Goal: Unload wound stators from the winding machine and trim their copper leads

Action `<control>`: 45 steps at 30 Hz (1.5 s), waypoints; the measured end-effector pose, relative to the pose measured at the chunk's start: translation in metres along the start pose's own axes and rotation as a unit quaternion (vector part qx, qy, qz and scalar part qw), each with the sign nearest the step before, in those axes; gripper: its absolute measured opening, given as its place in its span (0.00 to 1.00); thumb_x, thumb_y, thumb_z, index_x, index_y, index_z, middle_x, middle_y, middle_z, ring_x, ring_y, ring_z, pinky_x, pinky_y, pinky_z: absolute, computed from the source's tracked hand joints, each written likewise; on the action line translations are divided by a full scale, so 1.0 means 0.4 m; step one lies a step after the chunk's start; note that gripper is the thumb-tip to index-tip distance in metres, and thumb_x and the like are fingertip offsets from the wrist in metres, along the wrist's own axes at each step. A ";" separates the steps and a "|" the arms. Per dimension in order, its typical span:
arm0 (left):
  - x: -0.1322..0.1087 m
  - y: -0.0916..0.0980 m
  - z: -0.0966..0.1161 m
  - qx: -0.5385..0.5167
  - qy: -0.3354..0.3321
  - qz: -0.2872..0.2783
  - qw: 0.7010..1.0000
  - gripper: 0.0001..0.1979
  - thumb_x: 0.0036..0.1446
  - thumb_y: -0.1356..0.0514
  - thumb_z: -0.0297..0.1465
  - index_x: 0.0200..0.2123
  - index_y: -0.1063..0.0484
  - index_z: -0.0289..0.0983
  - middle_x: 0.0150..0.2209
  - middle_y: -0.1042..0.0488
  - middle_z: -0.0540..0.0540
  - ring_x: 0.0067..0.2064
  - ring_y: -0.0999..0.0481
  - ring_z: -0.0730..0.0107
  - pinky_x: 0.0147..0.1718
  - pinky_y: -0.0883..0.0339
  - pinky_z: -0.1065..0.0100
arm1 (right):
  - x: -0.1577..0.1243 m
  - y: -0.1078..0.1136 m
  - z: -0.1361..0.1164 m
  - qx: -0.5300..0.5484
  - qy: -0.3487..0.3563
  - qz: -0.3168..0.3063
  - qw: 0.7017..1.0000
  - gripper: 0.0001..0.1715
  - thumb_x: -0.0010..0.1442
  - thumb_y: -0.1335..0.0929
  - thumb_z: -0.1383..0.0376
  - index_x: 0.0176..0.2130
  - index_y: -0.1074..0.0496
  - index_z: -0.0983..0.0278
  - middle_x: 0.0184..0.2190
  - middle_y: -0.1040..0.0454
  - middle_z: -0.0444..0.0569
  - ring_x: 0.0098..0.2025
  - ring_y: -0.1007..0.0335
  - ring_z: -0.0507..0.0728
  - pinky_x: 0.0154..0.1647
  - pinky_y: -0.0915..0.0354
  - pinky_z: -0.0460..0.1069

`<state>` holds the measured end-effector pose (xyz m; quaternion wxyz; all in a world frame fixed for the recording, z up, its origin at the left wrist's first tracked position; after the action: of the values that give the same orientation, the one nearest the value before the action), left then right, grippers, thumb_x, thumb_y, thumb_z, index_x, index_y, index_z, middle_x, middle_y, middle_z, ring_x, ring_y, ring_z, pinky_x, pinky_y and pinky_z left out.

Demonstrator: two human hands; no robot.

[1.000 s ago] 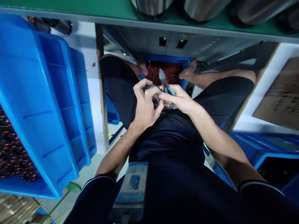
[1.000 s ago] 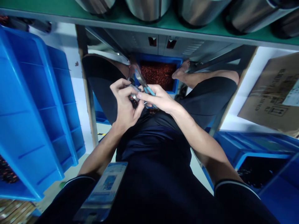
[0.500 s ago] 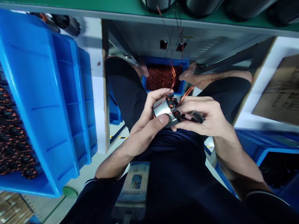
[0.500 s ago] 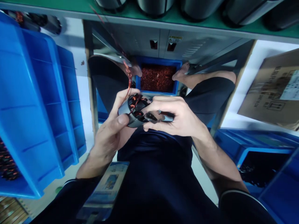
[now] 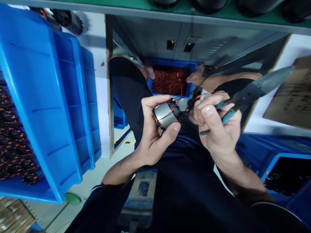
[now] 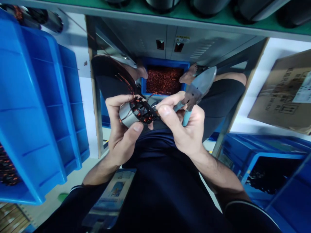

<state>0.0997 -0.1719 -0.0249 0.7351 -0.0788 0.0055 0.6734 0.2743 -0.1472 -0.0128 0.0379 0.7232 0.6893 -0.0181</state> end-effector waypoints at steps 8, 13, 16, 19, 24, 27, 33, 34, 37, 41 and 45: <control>0.003 -0.004 0.005 -0.029 -0.006 -0.008 1.000 0.27 0.72 0.30 0.41 0.69 0.31 0.58 0.62 0.25 0.45 0.56 0.17 0.56 0.54 0.15 0.54 | 0.000 -0.025 -0.016 -0.004 0.014 -0.007 1.000 0.13 0.74 0.23 0.53 0.37 0.20 0.55 0.34 0.20 0.46 0.35 0.21 0.58 0.41 0.20 0.56; 0.004 0.002 -0.010 -0.105 0.031 0.028 0.994 0.24 0.74 0.31 0.43 0.68 0.32 0.58 0.55 0.23 0.48 0.38 0.17 0.66 0.39 0.17 0.58 | 0.006 0.032 0.024 0.049 -0.037 0.011 0.998 0.16 0.72 0.23 0.50 0.55 0.16 0.51 0.33 0.26 0.43 0.30 0.32 0.56 0.31 0.30 0.55; 0.012 0.010 -0.004 -0.137 0.022 0.032 0.990 0.22 0.75 0.32 0.40 0.67 0.32 0.56 0.48 0.23 0.49 0.36 0.18 0.68 0.38 0.17 0.58 | -0.009 0.070 0.017 -0.072 -0.026 -0.077 0.994 0.22 0.73 0.25 0.58 0.64 0.21 0.50 0.37 0.22 0.43 0.33 0.29 0.57 0.34 0.30 0.55; 0.014 0.009 -0.002 -0.157 0.024 0.018 0.987 0.23 0.74 0.32 0.38 0.67 0.30 0.55 0.50 0.23 0.49 0.36 0.19 0.68 0.37 0.18 0.58 | -0.036 0.081 -0.020 -0.226 0.039 -0.158 0.960 0.29 0.72 0.27 0.68 0.67 0.20 0.50 0.42 0.19 0.46 0.38 0.23 0.58 0.43 0.24 0.56; 0.001 0.003 -0.011 -0.119 0.047 0.005 0.992 0.27 0.70 0.30 0.44 0.68 0.31 0.58 0.58 0.23 0.46 0.40 0.17 0.63 0.37 0.16 0.58 | -0.051 0.054 -0.067 -0.259 0.084 -0.209 0.939 0.42 0.69 0.28 0.72 0.76 0.26 0.47 0.47 0.20 0.50 0.47 0.20 0.61 0.53 0.21 0.59; -0.006 0.007 -0.012 -0.075 0.047 0.012 0.996 0.30 0.68 0.29 0.50 0.68 0.32 0.58 0.59 0.22 0.44 0.45 0.16 0.56 0.41 0.14 0.55 | -0.042 0.043 -0.079 -0.263 0.099 -0.209 0.937 0.44 0.68 0.28 0.72 0.76 0.27 0.45 0.52 0.18 0.51 0.50 0.19 0.63 0.55 0.20 0.60; -0.010 0.006 0.010 -0.062 0.023 -0.010 0.998 0.29 0.70 0.29 0.43 0.70 0.31 0.57 0.65 0.26 0.43 0.51 0.17 0.56 0.48 0.14 0.52 | -0.039 0.040 -0.088 -0.275 0.104 -0.211 0.932 0.40 0.68 0.28 0.72 0.73 0.24 0.45 0.51 0.14 0.47 0.42 0.18 0.59 0.48 0.18 0.56; -0.010 0.005 0.013 -0.069 0.023 -0.013 0.997 0.28 0.71 0.30 0.41 0.70 0.31 0.56 0.65 0.27 0.44 0.51 0.17 0.57 0.50 0.14 0.53 | -0.039 0.040 -0.090 -0.278 0.114 -0.208 0.931 0.39 0.68 0.27 0.73 0.72 0.23 0.46 0.53 0.12 0.46 0.41 0.17 0.58 0.47 0.18 0.55; -0.009 0.002 0.012 -0.087 0.024 -0.016 0.996 0.26 0.73 0.31 0.39 0.70 0.31 0.55 0.64 0.27 0.44 0.50 0.17 0.60 0.49 0.15 0.55 | -0.033 0.041 -0.085 -0.277 0.136 -0.204 0.929 0.37 0.67 0.23 0.73 0.69 0.20 0.48 0.58 0.11 0.43 0.44 0.12 0.57 0.51 0.16 0.53; -0.004 -0.001 -0.014 -0.101 0.035 -0.017 0.994 0.25 0.74 0.31 0.39 0.70 0.32 0.54 0.59 0.26 0.46 0.45 0.19 0.66 0.47 0.17 0.60 | -0.016 0.040 -0.056 -0.215 0.114 -0.218 0.945 0.35 0.68 0.22 0.74 0.69 0.19 0.50 0.61 0.13 0.43 0.52 0.10 0.58 0.60 0.16 0.51; 0.005 -0.007 -0.029 -0.173 0.044 -0.001 0.984 0.19 0.78 0.37 0.46 0.66 0.29 0.50 0.53 0.25 0.45 0.44 0.20 0.65 0.42 0.17 0.61 | -0.006 0.043 -0.028 -0.175 0.066 -0.225 0.956 0.33 0.70 0.23 0.73 0.68 0.18 0.51 0.60 0.12 0.44 0.55 0.10 0.58 0.61 0.18 0.50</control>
<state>0.1037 -0.1715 -0.0364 0.7100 -0.2338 -0.0786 0.6596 0.2910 -0.1496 -0.0008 0.1134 0.5306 0.8277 0.1429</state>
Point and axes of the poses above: each hand's wrist, its own x-axis towards the middle knuckle, its own y-axis out of the back of the hand, z = x × y, the point moved 6 cm from there along x, towards the middle knuckle
